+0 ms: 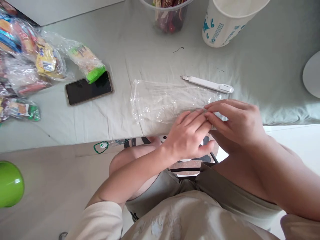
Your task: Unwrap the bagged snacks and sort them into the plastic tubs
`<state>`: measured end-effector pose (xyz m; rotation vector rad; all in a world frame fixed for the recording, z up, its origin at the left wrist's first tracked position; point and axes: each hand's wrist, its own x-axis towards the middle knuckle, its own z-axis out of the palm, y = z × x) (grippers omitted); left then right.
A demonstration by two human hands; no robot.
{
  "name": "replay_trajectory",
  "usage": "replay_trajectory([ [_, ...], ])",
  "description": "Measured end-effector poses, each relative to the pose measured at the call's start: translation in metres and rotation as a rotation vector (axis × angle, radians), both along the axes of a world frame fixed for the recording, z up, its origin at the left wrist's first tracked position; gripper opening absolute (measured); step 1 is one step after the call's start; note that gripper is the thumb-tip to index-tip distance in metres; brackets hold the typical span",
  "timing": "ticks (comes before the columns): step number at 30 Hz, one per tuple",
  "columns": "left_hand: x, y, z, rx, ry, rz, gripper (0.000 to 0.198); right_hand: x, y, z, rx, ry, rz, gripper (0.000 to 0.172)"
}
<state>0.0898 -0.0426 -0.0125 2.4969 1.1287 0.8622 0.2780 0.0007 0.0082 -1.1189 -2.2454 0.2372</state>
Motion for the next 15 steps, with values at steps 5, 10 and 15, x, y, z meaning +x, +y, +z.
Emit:
replay_trajectory([
  [5, -0.043, 0.021, 0.005, 0.041, -0.01, 0.196, 0.01, 0.003, -0.002, 0.002, -0.057, -0.064, -0.121, 0.013],
  [10, -0.091, 0.033, 0.004, -0.04, 0.188, 0.465, 0.052, -0.005, -0.005, 0.002, 0.065, -0.01, -0.088, 0.011],
  [15, -0.119, 0.043, -0.004, -0.03, 0.116, 0.472, 0.046, -0.012, -0.007, 0.001, 0.116, 0.017, 0.093, 0.013],
])
